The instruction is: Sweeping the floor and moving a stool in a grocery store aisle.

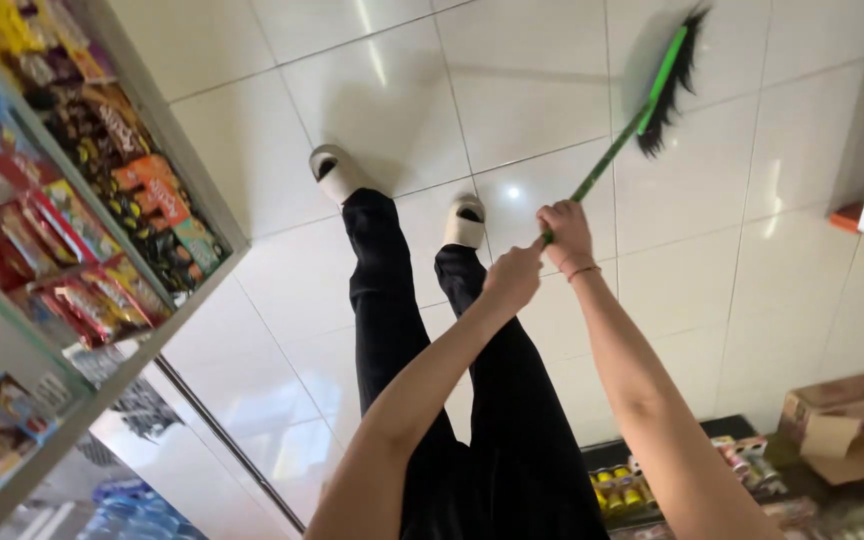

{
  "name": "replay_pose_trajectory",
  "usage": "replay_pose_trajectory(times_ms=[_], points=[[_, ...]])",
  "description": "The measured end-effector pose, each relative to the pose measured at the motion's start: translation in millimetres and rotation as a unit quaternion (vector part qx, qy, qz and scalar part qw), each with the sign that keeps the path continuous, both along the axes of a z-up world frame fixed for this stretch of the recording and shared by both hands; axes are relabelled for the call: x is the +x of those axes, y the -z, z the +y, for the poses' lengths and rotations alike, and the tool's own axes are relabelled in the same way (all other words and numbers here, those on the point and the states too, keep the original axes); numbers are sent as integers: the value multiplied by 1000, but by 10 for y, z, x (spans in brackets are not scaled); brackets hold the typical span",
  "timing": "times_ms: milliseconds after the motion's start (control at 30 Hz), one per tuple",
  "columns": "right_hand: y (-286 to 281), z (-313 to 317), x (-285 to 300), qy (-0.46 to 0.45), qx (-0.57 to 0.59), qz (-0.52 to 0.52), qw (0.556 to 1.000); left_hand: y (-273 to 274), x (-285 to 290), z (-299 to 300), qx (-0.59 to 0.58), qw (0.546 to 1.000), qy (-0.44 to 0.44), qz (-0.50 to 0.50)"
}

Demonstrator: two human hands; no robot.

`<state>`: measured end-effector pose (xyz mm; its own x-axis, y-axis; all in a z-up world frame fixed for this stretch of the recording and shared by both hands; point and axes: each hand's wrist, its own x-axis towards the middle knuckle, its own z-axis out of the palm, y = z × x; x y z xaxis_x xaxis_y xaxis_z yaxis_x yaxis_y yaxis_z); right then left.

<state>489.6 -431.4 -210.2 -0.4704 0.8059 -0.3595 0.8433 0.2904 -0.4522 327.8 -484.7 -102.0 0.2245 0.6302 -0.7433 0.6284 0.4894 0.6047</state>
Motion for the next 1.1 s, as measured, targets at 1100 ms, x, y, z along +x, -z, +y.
replay_pose_trajectory(times_ms=[1100], points=[[611, 1135, -1328, -446, -49, -67, 891, 531, -183, 108, 36, 916, -372, 145]])
